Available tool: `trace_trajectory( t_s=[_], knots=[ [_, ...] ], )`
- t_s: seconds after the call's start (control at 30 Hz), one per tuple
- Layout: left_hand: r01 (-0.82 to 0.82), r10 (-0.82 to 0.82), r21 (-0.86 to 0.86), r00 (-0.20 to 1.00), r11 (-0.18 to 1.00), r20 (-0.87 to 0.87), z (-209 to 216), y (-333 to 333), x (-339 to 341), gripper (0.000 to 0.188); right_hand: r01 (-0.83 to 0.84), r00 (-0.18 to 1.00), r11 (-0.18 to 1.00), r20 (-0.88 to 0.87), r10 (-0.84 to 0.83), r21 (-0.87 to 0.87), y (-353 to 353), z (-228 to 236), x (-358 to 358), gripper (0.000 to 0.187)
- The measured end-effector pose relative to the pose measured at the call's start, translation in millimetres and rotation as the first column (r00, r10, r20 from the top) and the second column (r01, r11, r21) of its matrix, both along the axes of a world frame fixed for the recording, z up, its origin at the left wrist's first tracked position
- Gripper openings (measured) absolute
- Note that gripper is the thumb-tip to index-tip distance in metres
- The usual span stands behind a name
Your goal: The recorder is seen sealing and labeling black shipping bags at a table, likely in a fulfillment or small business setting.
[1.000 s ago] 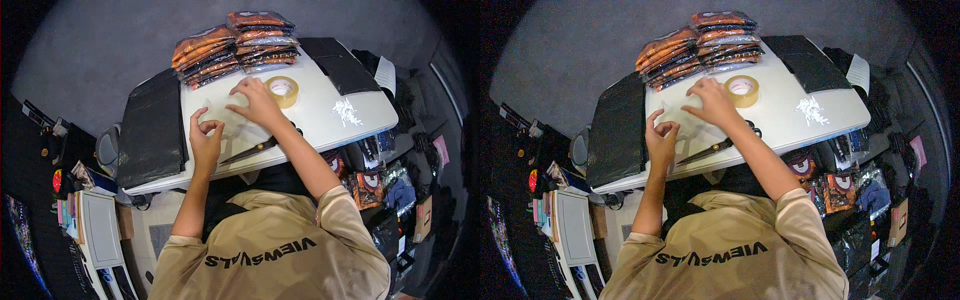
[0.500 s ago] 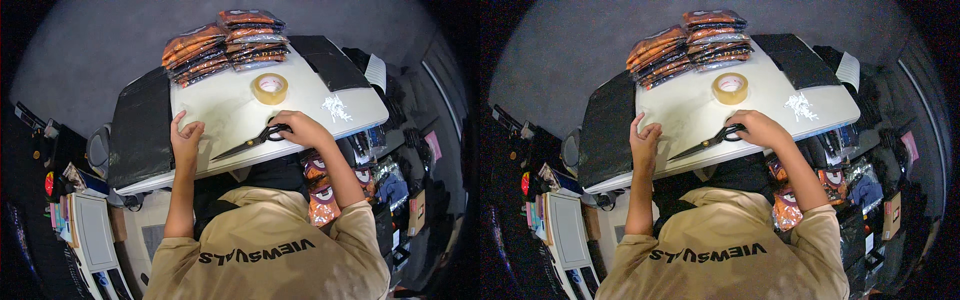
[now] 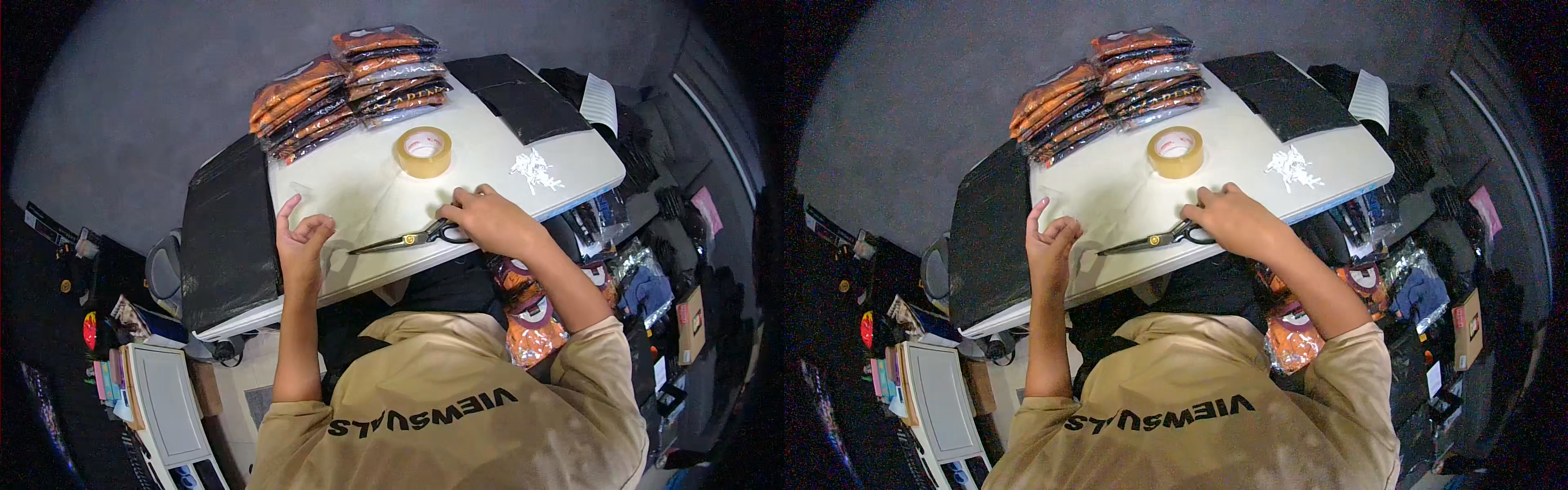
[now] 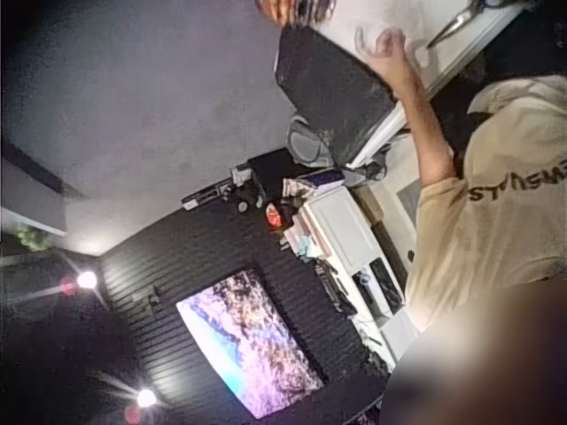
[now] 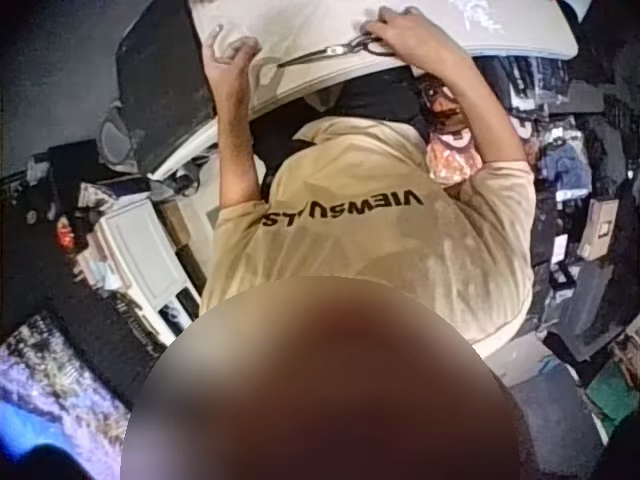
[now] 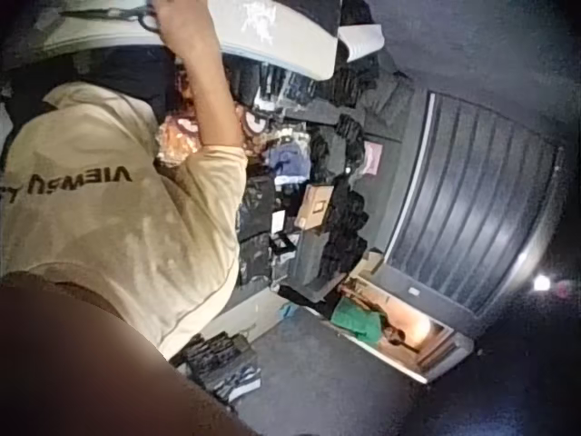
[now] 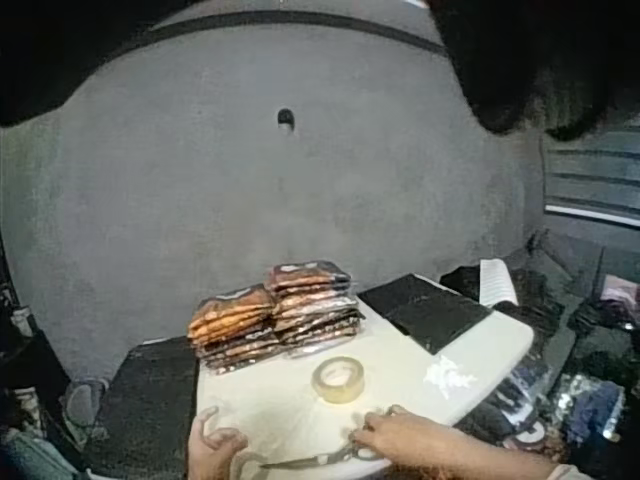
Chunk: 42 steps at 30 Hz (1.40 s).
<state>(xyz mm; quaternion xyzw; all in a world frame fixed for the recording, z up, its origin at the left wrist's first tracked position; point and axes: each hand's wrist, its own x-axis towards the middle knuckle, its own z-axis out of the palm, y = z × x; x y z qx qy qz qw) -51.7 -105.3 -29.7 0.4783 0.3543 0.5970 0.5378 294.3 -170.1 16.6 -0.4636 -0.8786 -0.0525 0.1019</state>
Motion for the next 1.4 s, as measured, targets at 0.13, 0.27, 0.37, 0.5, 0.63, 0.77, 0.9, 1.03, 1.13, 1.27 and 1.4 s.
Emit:
trace_trajectory(
  t_s=[0.13,0.27,0.37,0.5,0.63,0.77,0.9,1.03,1.13,1.27,1.4],
  knots=[
    [-0.023,0.023,0.001,0.999,1.0,-0.041,11,0,3,0.074,0.112,0.99,0.98,-0.067,-0.124,-0.166,-27,8,6,0.036],
    [0.003,-0.004,-0.051,0.999,0.999,-0.037,19,0,3,0.08,0.07,0.955,0.941,-0.252,-0.159,-0.331,-42,0,32,0.033],
    [0.033,-0.033,-0.046,0.999,0.998,-0.01,17,2,0,0.073,-0.055,0.909,0.876,-0.388,-0.154,-0.478,-46,-18,45,0.031],
    [0.034,-0.034,-0.059,0.999,0.998,0.003,17,3,-3,0.072,-0.362,0.652,0.616,-0.663,-0.369,-0.699,-50,-62,27,0.03],
    [0.037,-0.036,-0.074,0.999,0.997,0.015,22,4,-4,0.072,-0.687,0.465,0.442,-0.817,-0.341,-0.576,-53,-98,-7,0.041],
    [0.059,-0.057,-0.075,0.998,0.995,0.02,24,4,-8,0.071,-0.698,0.489,0.418,-0.814,-0.314,-0.581,-49,-111,-38,0.044],
    [0.055,-0.055,-0.084,0.998,0.995,0.0,38,-11,-6,0.072,-0.734,0.465,0.373,-0.82,-0.335,-0.568,-44,-117,-63,0.054],
    [0.065,-0.061,-0.09,0.997,0.994,0.049,42,-26,-13,0.073,-0.785,0.384,0.375,-0.863,-0.329,-0.493,-37,-119,-89,0.047],
    [0.066,-0.061,-0.097,0.996,0.993,0.06,43,-36,-17,0.075,-0.798,0.358,0.39,-0.882,-0.308,-0.46,-34,-115,-102,0.051],
    [0.055,-0.048,-0.109,0.997,0.992,0.064,42,-40,-22,0.076,-0.804,0.307,0.382,-0.869,-0.387,-0.455,-32,-121,-116,0.054],
    [0.042,-0.037,-0.112,0.998,0.993,0.049,38,-39,-26,0.076,-0.814,0.29,0.372,-0.866,-0.406,-0.447,-30,-121,-122,0.055]
  ],
)
